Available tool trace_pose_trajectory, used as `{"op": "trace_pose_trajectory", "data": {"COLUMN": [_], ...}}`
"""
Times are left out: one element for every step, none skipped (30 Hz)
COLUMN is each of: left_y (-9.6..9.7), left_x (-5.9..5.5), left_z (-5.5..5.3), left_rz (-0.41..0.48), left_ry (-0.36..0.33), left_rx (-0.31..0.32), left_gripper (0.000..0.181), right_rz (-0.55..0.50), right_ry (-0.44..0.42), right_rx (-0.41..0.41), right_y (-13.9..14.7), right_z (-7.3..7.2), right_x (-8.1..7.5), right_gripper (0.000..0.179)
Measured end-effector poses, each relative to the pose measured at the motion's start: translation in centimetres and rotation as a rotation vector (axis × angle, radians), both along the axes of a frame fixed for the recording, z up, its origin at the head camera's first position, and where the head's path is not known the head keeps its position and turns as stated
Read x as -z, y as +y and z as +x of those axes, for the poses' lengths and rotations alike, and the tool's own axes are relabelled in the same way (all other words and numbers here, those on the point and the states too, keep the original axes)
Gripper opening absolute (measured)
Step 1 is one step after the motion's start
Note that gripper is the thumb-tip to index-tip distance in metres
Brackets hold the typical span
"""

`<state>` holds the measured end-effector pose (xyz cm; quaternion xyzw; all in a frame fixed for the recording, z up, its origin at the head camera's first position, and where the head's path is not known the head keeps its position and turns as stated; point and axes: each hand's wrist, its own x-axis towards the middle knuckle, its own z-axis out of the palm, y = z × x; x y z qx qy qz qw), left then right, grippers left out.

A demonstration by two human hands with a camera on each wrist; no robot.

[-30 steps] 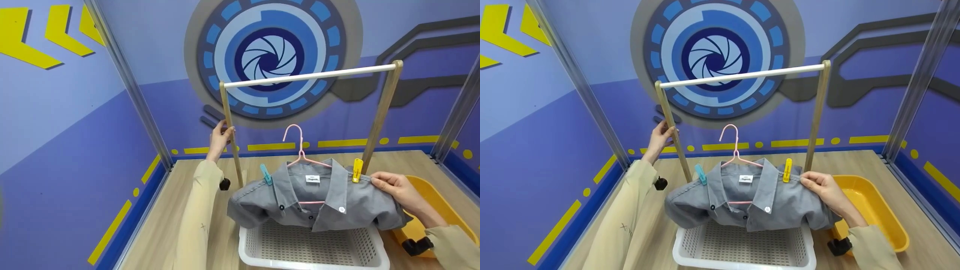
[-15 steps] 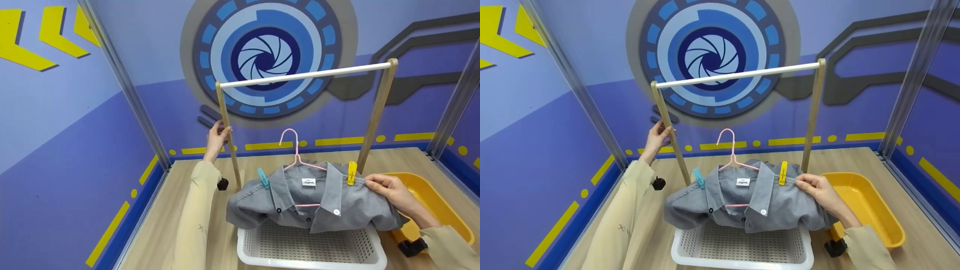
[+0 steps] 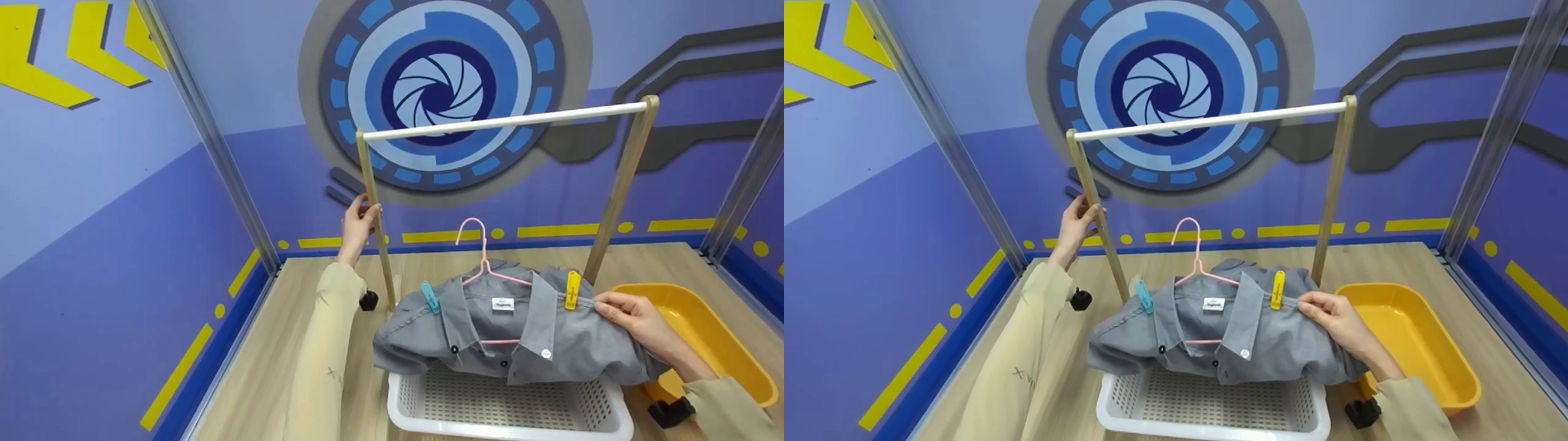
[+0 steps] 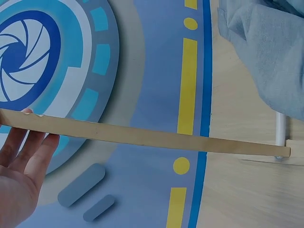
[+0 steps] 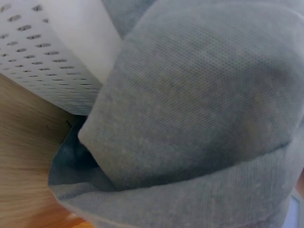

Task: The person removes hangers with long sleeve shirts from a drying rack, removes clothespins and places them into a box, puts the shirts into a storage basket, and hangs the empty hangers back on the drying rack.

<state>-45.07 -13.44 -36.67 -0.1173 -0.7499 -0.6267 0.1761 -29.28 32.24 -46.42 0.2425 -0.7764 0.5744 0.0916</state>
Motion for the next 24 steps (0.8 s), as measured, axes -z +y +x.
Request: {"op": "trace_pose_trajectory", "data": {"left_y": [0.0,0.0,0.0,0.0,-0.1,-0.1,-0.2,-0.2,-0.2,-0.1,-0.1,0.0,0.1,0.1,0.2,0.2,0.1,0.1,0.0,0.0,-0.1,-0.1,-0.1,-0.1], "left_x": [0.0,-0.1,-0.1,-0.1,-0.1,-0.1,-0.2,-0.4,-0.6,-0.8,-1.1,-1.4,-1.6,-1.8,-2.0,-2.1,-2.0,-1.8,-1.6,-1.4,-1.1,-0.9,-0.6,-0.4], "left_z": [0.0,0.0,0.0,0.1,0.1,0.1,0.2,0.5,0.7,1.1,1.5,1.8,2.2,2.5,2.6,2.7,2.5,2.3,2.1,1.7,1.5,1.2,1.0,0.9], "left_rz": [0.006,0.009,0.012,0.018,0.027,0.032,0.035,0.040,0.047,0.049,0.048,0.039,0.034,0.029,0.021,0.013,0.008,0.003,0.001,-0.011,-0.024,-0.037,-0.050,-0.064], "left_ry": [0.002,0.003,0.005,0.005,0.002,0.002,0.002,-0.001,-0.003,-0.004,-0.004,-0.004,-0.007,-0.012,-0.013,-0.012,-0.013,-0.013,-0.012,-0.009,-0.005,-0.004,-0.006,-0.010], "left_rx": [0.005,0.008,0.012,0.016,0.024,0.030,0.036,0.044,0.053,0.058,0.065,0.063,0.064,0.065,0.065,0.063,0.066,0.066,0.070,0.067,0.062,0.058,0.053,0.047], "left_gripper": [0.030,0.030,0.031,0.031,0.031,0.031,0.031,0.031,0.031,0.031,0.032,0.032,0.032,0.033,0.033,0.033,0.034,0.034,0.035,0.036,0.038,0.040,0.042,0.044], "right_rz": [0.001,0.001,0.002,0.004,0.002,0.000,-0.008,-0.010,-0.013,-0.011,-0.013,-0.013,-0.012,-0.010,-0.010,-0.008,-0.007,-0.006,-0.002,0.001,0.003,0.005,0.006,0.002], "right_ry": [-0.001,-0.002,-0.005,-0.002,-0.005,-0.008,-0.016,-0.018,-0.019,-0.014,-0.015,-0.014,-0.013,-0.013,-0.014,-0.014,-0.013,-0.011,-0.005,0.002,0.007,0.014,0.019,0.018], "right_rx": [0.003,0.004,0.004,-0.001,-0.003,-0.005,-0.002,-0.002,-0.001,-0.003,-0.003,-0.001,0.001,0.003,0.005,0.007,0.011,0.014,0.013,0.010,0.006,0.002,-0.002,-0.002], "right_y": [0.0,0.0,0.0,0.0,0.0,0.1,0.0,0.1,0.1,0.1,0.1,0.1,0.1,0.1,0.1,0.2,0.2,0.2,0.2,0.2,0.2,0.2,0.3,0.3], "right_z": [0.0,-0.1,-0.1,-0.1,-0.1,0.0,0.0,0.0,0.1,0.1,0.2,0.2,0.2,0.2,0.3,0.3,0.3,0.3,0.3,0.3,0.4,0.4,0.3,0.3], "right_x": [0.0,0.0,0.0,0.0,0.1,0.1,0.1,0.1,0.1,0.1,0.1,0.1,0.1,0.1,0.1,0.1,0.1,0.1,0.1,0.1,0.1,0.1,0.1,0.0], "right_gripper": [0.014,0.014,0.014,0.014,0.014,0.015,0.015,0.015,0.015,0.015,0.015,0.015,0.015,0.015,0.015,0.015,0.015,0.014,0.014,0.015,0.015,0.015,0.015,0.015]}}
